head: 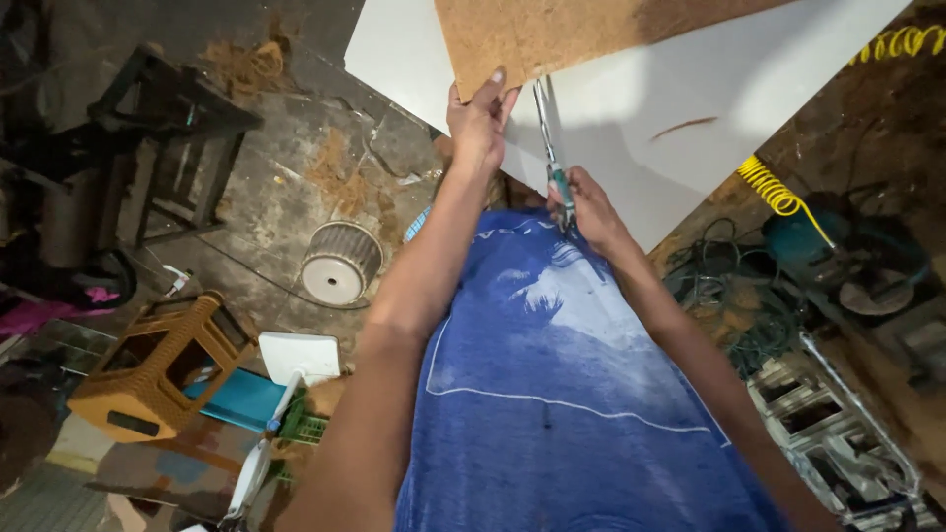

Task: The person uses shears to cut a piece of brown coco fiber mat on a white table. They repeatedly trim the edges and separate smaller pieces from the main sheet, handling the material with both hands.

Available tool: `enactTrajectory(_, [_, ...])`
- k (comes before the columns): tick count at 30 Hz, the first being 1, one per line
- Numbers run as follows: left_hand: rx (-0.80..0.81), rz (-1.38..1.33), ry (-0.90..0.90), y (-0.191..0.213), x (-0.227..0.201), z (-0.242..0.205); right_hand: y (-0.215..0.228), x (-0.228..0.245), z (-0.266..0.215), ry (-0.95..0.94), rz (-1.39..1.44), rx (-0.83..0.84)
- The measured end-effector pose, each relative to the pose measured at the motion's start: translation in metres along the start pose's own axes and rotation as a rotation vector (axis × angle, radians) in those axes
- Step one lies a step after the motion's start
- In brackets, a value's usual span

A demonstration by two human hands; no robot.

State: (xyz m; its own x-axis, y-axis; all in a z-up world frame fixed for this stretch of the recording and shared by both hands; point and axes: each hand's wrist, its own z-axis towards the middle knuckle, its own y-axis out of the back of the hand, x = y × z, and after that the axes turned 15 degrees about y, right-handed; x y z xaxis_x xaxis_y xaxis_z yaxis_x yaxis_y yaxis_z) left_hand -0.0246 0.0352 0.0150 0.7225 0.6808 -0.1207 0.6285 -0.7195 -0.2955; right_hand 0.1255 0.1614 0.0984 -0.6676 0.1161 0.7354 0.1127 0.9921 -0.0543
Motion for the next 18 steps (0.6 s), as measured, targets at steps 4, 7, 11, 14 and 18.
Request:
enactTrajectory(4, [0.158, 0.068, -0.128, 0.007, 0.015, 0.008, -0.010, 0.024, 0.014, -0.053, -0.002, -0.033])
enactTrajectory(7, [0.026, 0.067, -0.057, 0.006, 0.020, 0.013, -0.010, 0.016, 0.027, 0.007, 0.087, -0.036])
enactTrajectory(11, [-0.042, 0.065, -0.050, 0.003, 0.018, 0.015, -0.011, 0.013, 0.032, 0.010, 0.176, -0.039])
enactTrajectory(14, [-0.041, 0.083, -0.064, 0.009, 0.019, 0.024, -0.012, 0.017, 0.032, 0.033, 0.162, -0.022])
enactTrajectory(18, [-0.079, 0.107, -0.036, 0.008, 0.018, 0.025, -0.012, 0.014, 0.034, 0.104, 0.160, -0.003])
